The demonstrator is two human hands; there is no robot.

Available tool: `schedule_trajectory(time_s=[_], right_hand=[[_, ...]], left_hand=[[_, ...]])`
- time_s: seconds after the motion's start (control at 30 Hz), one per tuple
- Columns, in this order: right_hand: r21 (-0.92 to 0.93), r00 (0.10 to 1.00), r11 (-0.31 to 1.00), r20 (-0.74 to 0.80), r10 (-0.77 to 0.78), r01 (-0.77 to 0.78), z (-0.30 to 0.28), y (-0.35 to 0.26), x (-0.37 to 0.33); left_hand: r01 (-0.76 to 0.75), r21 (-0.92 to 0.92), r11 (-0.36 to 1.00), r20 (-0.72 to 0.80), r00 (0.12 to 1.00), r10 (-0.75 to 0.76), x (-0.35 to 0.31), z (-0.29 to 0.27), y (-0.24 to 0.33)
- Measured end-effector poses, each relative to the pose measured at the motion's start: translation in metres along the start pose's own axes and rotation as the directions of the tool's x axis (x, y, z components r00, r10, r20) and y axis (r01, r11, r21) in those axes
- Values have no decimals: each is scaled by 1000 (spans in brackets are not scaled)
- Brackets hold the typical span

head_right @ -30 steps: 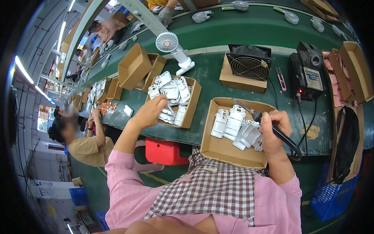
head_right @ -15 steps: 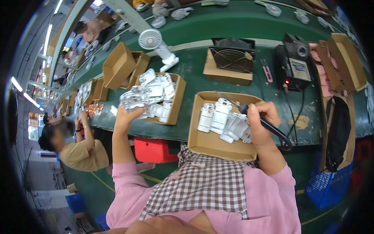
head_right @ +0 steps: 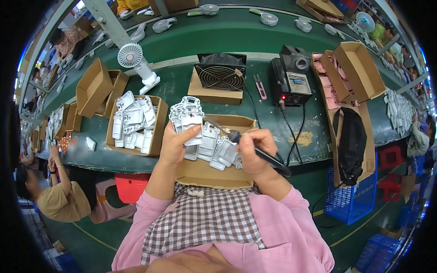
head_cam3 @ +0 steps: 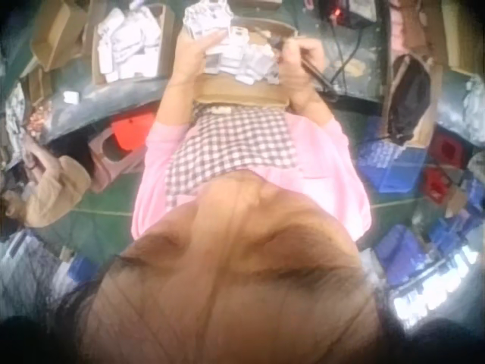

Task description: The person solders components onto plastic casings using a soldering iron and places the casings into a cardboard box. The person then retrieves additional plastic casings from another box and solders them with the soldering iron.

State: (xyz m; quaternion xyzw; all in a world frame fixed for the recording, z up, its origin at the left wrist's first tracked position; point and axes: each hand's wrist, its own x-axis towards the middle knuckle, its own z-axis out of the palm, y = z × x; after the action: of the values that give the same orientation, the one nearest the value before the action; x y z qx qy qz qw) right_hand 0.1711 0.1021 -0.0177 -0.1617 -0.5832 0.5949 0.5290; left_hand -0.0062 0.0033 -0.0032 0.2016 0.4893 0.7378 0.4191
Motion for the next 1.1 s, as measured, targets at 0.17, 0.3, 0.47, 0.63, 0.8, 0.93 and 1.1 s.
schedule_trajectory(time_s=[0.17,0.3,0.47,0.63,0.8,0.93,1.1], right_hand=[[-122,997,992,77,-1,10,7,-2,5],[-117,999,993,47,-6,11,10,1,10],[-154,999,988,48,-18,25,10,3,9],[-172,999,985,44,-20,27,12,3,10],[-198,999,980,50,-13,23,10,5,9],[-191,999,981,48,-15,24,13,3,10],[-211,998,977,65,-2,16,12,3,10]], left_hand=[[1,122,993,-18,1000,1,1,-5,-10],[9,97,995,-27,1000,-7,1,-5,-11],[2,97,995,-23,1000,0,0,-5,-9],[-9,100,995,-35,999,12,-1,-4,-8],[-9,96,995,-30,999,11,0,-6,-10],[-15,92,996,-27,999,18,0,-5,-8],[-10,98,995,-31,999,13,1,-5,-9]])
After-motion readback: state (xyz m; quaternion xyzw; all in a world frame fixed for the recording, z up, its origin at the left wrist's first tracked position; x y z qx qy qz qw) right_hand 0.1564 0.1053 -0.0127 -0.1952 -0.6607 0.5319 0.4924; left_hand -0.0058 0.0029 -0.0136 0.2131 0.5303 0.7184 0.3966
